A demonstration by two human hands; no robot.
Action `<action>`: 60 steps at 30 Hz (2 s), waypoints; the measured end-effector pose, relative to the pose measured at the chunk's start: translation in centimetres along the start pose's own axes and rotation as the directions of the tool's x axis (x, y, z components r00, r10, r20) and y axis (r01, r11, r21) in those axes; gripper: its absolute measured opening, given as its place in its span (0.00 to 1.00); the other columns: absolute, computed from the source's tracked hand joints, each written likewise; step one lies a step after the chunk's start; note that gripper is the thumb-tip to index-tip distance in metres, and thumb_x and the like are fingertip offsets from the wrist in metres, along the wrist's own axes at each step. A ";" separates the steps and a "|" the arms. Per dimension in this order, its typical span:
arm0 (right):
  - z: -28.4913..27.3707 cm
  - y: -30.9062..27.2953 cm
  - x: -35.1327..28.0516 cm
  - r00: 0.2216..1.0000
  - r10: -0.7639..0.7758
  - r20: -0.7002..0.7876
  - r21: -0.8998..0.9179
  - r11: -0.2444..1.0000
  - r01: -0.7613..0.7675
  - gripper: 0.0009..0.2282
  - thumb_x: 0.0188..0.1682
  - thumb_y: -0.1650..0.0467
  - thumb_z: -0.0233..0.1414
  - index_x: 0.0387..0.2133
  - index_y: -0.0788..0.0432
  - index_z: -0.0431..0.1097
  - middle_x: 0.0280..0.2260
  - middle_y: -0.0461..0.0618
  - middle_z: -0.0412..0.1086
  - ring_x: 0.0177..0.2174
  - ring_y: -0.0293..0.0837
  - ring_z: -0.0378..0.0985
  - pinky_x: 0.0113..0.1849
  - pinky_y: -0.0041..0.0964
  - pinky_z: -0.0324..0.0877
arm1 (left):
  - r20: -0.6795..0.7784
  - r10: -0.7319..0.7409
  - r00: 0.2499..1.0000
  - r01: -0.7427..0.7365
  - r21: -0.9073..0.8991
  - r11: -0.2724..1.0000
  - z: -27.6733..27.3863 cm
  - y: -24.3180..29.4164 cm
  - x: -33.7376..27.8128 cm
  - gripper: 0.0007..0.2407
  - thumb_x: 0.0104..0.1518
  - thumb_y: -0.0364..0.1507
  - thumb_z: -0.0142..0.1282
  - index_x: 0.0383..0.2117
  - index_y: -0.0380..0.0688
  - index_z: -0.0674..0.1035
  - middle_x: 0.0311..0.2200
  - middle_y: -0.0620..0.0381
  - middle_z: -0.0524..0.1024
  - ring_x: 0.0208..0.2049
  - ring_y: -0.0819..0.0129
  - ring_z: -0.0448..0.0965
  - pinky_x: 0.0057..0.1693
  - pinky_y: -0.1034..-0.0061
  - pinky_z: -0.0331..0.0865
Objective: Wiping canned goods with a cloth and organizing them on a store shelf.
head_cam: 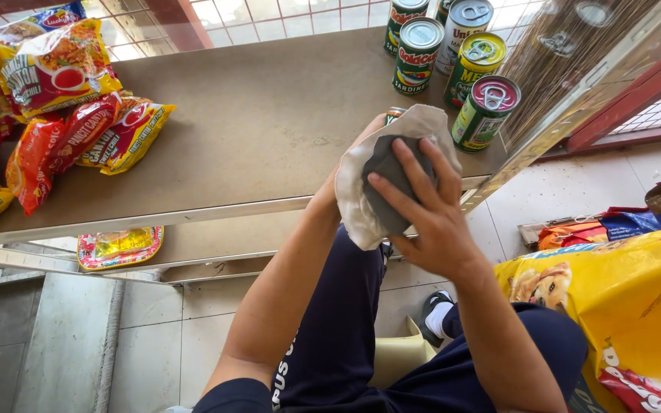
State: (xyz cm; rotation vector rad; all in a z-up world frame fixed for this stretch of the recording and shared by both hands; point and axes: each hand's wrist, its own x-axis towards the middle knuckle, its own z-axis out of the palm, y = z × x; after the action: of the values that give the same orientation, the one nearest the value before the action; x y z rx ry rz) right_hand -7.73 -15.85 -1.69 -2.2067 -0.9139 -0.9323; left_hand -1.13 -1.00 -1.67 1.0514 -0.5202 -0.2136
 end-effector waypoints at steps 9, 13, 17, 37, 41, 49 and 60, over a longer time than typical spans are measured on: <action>-0.3 1.0 1.1 0.990 0.133 -0.051 0.027 0.991 -0.132 0.35 0.44 0.75 0.63 0.67 0.65 0.57 0.70 0.70 0.46 0.66 0.71 0.58 0.62 0.57 0.59 | 0.034 -0.033 0.999 0.038 -0.141 0.989 -2.3 -1.7 1.3 0.13 0.69 0.31 0.43 0.55 0.43 0.74 0.41 0.51 0.76 0.44 0.69 0.75 0.54 0.68 0.71; -0.9 0.8 1.3 0.987 0.099 -0.126 -0.031 0.994 -0.104 0.26 0.45 0.76 0.59 0.60 0.64 0.69 0.64 0.68 0.60 0.59 0.68 0.70 0.57 0.54 0.68 | 0.024 -0.086 0.996 0.089 -0.198 0.976 -2.7 -2.0 1.5 0.12 0.67 0.33 0.45 0.53 0.44 0.72 0.36 0.52 0.77 0.37 0.68 0.79 0.43 0.73 0.75; -2.4 1.4 0.5 0.985 0.106 -0.137 0.041 0.994 -0.101 0.21 0.39 0.78 0.56 0.50 0.60 0.77 0.56 0.62 0.72 0.50 0.62 0.80 0.50 0.48 0.74 | 0.018 -0.077 0.997 0.079 -0.242 0.967 -2.8 -2.7 2.2 0.14 0.66 0.32 0.46 0.55 0.47 0.67 0.33 0.53 0.77 0.29 0.65 0.82 0.32 0.72 0.77; -2.1 0.2 1.3 0.994 0.051 -0.100 0.097 0.994 -0.041 0.32 0.40 0.81 0.52 0.65 0.66 0.61 0.67 0.70 0.54 0.61 0.70 0.63 0.61 0.61 0.55 | 0.020 -0.092 0.996 0.094 -0.242 0.966 -1.5 -1.5 1.4 0.13 0.69 0.35 0.50 0.53 0.42 0.76 0.33 0.47 0.80 0.31 0.68 0.83 0.38 0.75 0.79; -1.2 -0.2 1.2 0.994 0.004 -0.111 0.044 0.999 0.001 0.25 0.45 0.78 0.56 0.60 0.62 0.70 0.68 0.70 0.52 0.59 0.74 0.65 0.59 0.62 0.61 | 0.005 -0.048 0.999 0.048 -0.208 0.977 -2.3 -2.0 1.4 0.10 0.68 0.35 0.49 0.47 0.46 0.79 0.34 0.57 0.80 0.35 0.77 0.79 0.44 0.78 0.75; -3.1 -0.8 1.9 0.966 0.092 -0.243 0.235 0.971 -0.033 0.21 0.50 0.82 0.44 0.59 0.73 0.61 0.61 0.72 0.62 0.59 0.71 0.67 0.59 0.62 0.61 | -0.019 -0.100 0.995 0.091 -0.265 0.960 -0.4 -0.6 1.0 0.12 0.68 0.32 0.53 0.51 0.38 0.78 0.32 0.44 0.80 0.31 0.65 0.84 0.39 0.66 0.82; -3.3 -0.7 0.4 0.965 0.162 -0.207 0.319 0.944 -0.090 0.19 0.47 0.67 0.56 0.48 0.70 0.73 0.44 0.63 0.76 0.42 0.60 0.79 0.46 0.53 0.71 | -0.038 -0.089 0.995 0.079 -0.201 0.976 -1.6 -1.8 1.3 0.11 0.69 0.33 0.51 0.47 0.39 0.79 0.31 0.48 0.79 0.31 0.72 0.80 0.40 0.72 0.79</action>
State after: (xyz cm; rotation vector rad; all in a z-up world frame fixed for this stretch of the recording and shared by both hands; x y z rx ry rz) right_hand -9.30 -17.63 0.80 -1.8265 -0.7409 -0.8966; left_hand 0.90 -1.21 -3.46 0.8814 -0.4036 -0.3090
